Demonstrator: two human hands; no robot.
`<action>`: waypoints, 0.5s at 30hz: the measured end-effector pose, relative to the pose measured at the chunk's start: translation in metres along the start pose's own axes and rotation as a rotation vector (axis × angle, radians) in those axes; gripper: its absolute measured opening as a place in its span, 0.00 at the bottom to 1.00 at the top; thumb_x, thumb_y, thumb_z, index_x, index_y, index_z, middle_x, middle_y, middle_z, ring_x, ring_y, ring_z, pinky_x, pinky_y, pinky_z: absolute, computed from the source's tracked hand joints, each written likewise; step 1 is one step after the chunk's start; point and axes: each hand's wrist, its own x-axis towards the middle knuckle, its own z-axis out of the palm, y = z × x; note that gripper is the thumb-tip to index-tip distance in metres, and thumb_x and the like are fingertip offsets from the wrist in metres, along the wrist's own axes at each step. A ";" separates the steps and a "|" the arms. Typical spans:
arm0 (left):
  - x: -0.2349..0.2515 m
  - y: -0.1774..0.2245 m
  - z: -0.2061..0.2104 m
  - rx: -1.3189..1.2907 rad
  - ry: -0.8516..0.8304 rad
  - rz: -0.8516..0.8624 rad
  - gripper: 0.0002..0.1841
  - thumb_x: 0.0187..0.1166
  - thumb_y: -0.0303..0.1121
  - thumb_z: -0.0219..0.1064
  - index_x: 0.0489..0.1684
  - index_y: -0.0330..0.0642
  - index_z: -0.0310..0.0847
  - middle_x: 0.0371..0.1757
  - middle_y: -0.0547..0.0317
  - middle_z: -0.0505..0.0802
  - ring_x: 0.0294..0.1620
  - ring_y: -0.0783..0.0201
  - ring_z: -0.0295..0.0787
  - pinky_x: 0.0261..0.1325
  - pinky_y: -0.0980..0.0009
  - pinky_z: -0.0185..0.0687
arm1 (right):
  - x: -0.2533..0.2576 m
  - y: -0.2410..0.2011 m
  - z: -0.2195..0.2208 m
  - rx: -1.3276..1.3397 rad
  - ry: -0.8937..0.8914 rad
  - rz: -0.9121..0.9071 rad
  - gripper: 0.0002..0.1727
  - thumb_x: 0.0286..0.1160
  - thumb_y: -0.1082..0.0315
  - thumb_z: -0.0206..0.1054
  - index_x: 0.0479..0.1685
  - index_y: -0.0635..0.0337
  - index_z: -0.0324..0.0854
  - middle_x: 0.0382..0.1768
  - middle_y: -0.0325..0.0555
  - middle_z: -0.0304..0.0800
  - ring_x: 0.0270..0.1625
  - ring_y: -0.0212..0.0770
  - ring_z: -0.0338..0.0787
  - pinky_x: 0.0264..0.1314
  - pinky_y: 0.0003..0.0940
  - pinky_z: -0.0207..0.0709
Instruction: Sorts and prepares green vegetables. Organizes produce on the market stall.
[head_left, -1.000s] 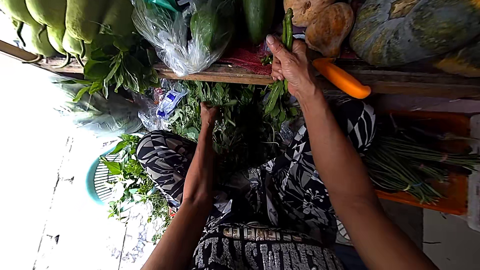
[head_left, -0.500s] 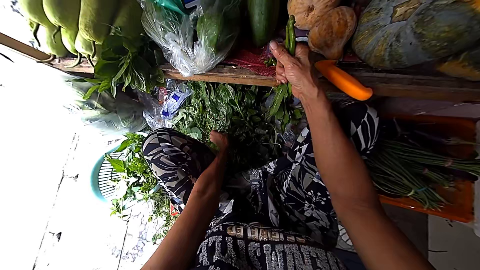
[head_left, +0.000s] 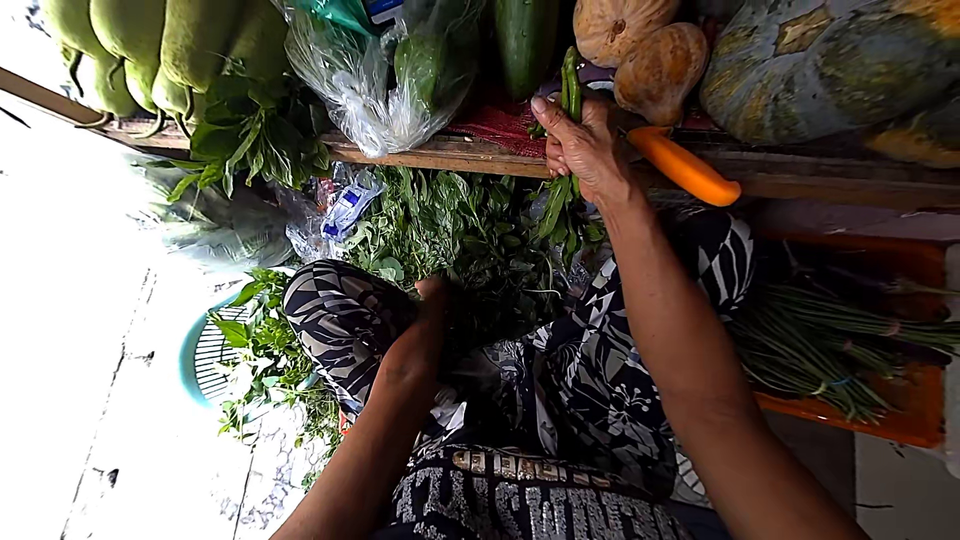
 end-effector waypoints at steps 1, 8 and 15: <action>0.014 -0.003 0.010 -0.067 -0.226 -0.087 0.25 0.91 0.39 0.53 0.68 0.19 0.74 0.63 0.25 0.86 0.66 0.37 0.86 0.72 0.51 0.79 | 0.000 0.000 0.000 0.003 0.000 0.002 0.13 0.89 0.63 0.61 0.30 0.49 0.71 0.09 0.24 0.63 0.09 0.21 0.64 0.14 0.16 0.66; 0.044 0.010 -0.007 -0.116 -0.789 -0.201 0.26 0.92 0.42 0.54 0.79 0.30 0.69 0.81 0.30 0.74 0.84 0.37 0.67 0.81 0.43 0.66 | 0.001 0.000 0.004 0.005 -0.009 0.020 0.13 0.89 0.62 0.61 0.30 0.50 0.71 0.09 0.24 0.63 0.09 0.21 0.64 0.14 0.16 0.64; 0.051 0.024 0.015 -0.536 -0.767 -0.319 0.26 0.95 0.45 0.50 0.67 0.25 0.73 0.56 0.34 0.84 0.51 0.47 0.82 0.57 0.53 0.80 | 0.001 0.000 0.000 0.008 -0.004 0.021 0.13 0.88 0.63 0.62 0.30 0.50 0.71 0.09 0.25 0.62 0.08 0.21 0.63 0.13 0.16 0.63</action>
